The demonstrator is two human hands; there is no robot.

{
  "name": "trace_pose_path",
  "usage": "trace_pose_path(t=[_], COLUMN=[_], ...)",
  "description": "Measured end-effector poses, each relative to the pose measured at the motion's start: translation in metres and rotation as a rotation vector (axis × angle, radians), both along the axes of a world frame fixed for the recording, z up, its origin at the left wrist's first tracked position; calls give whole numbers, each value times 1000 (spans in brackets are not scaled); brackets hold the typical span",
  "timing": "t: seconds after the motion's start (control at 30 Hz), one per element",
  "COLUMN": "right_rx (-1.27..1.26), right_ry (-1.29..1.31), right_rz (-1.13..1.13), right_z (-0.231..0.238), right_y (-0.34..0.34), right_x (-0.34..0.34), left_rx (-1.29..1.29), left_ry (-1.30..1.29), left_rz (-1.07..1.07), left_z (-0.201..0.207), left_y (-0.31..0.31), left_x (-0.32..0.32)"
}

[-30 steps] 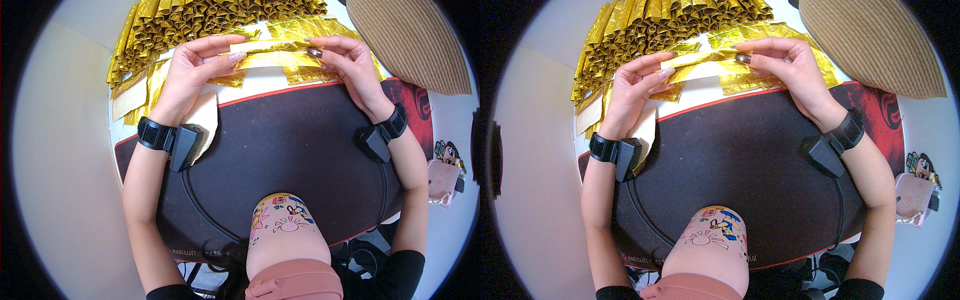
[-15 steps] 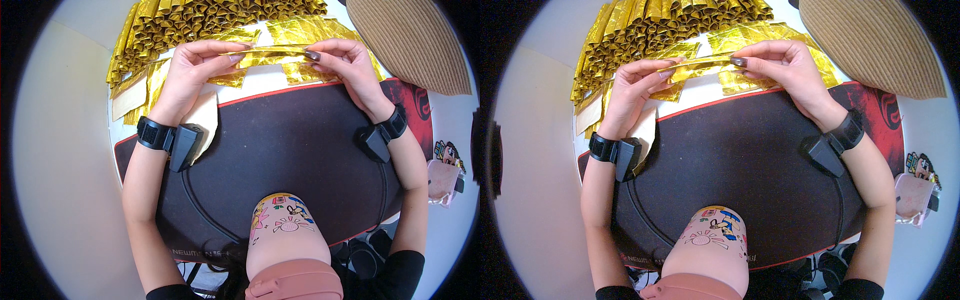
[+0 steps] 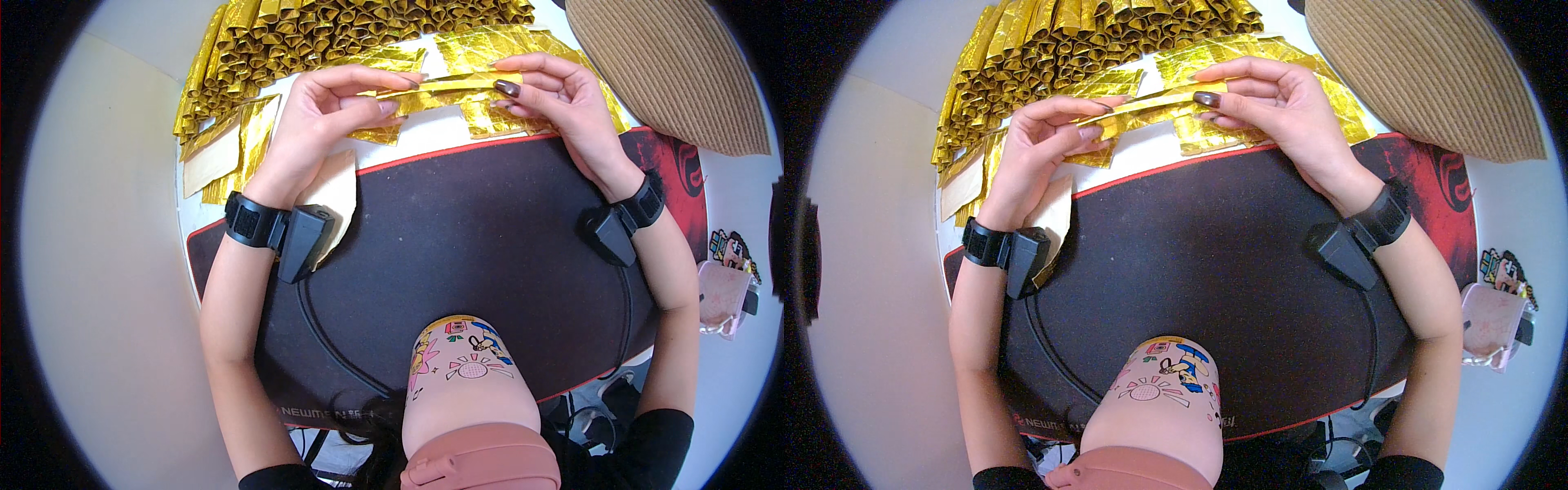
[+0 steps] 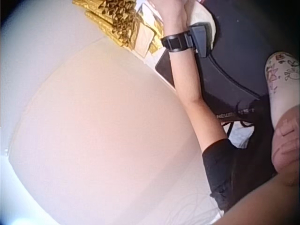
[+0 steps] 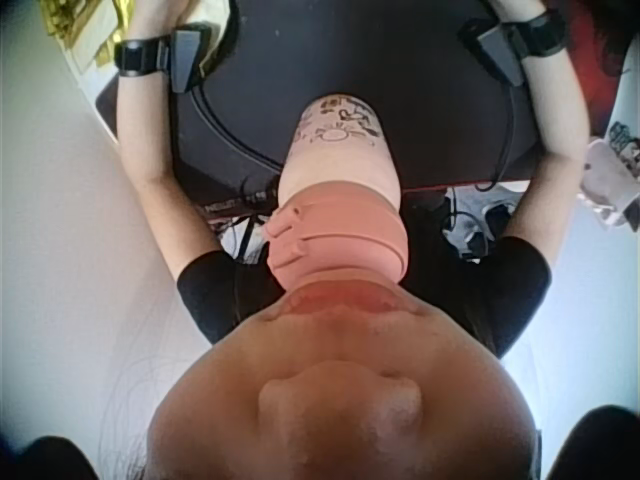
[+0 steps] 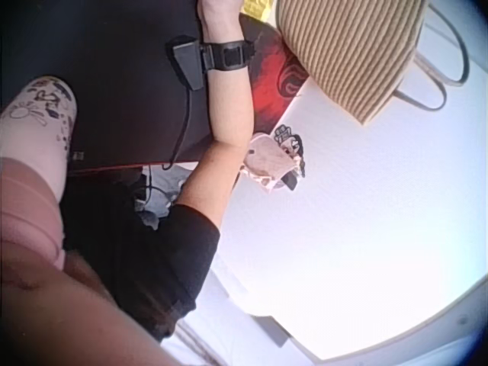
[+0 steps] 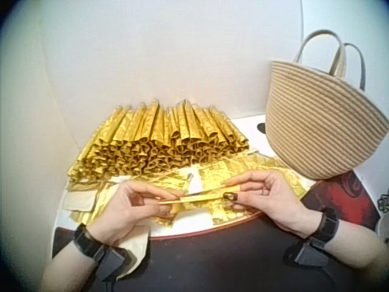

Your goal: Folding and rolling gold foil sheets into thin sticks and placing them in a pile.

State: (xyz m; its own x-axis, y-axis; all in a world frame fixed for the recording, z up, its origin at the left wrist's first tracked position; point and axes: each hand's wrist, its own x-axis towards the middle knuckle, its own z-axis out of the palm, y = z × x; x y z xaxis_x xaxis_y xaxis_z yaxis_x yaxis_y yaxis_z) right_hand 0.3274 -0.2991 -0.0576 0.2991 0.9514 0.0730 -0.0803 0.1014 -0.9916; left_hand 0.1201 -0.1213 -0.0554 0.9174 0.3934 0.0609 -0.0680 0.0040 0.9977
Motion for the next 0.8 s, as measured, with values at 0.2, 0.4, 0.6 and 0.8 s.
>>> trace_pose_path(t=[0.2, 0.4, 0.6, 0.8], right_rx=[-29, -57, -68, -90], right_ry=[-52, -180, -231, -244], right_rz=[0, 16, 26, 56], right_z=[-2, -1, -3, -3], right_y=[-1, 0, 1, 0], right_x=[0, -4, -8, -12], left_rx=[-22, -37, -1, 22], left_ry=[65, 165, 152, 159], left_rz=[-46, -52, -39, -4], left_z=[7, 9, 5, 4], left_y=[-21, -26, -29, -30], left_x=[6, 9, 10, 10])
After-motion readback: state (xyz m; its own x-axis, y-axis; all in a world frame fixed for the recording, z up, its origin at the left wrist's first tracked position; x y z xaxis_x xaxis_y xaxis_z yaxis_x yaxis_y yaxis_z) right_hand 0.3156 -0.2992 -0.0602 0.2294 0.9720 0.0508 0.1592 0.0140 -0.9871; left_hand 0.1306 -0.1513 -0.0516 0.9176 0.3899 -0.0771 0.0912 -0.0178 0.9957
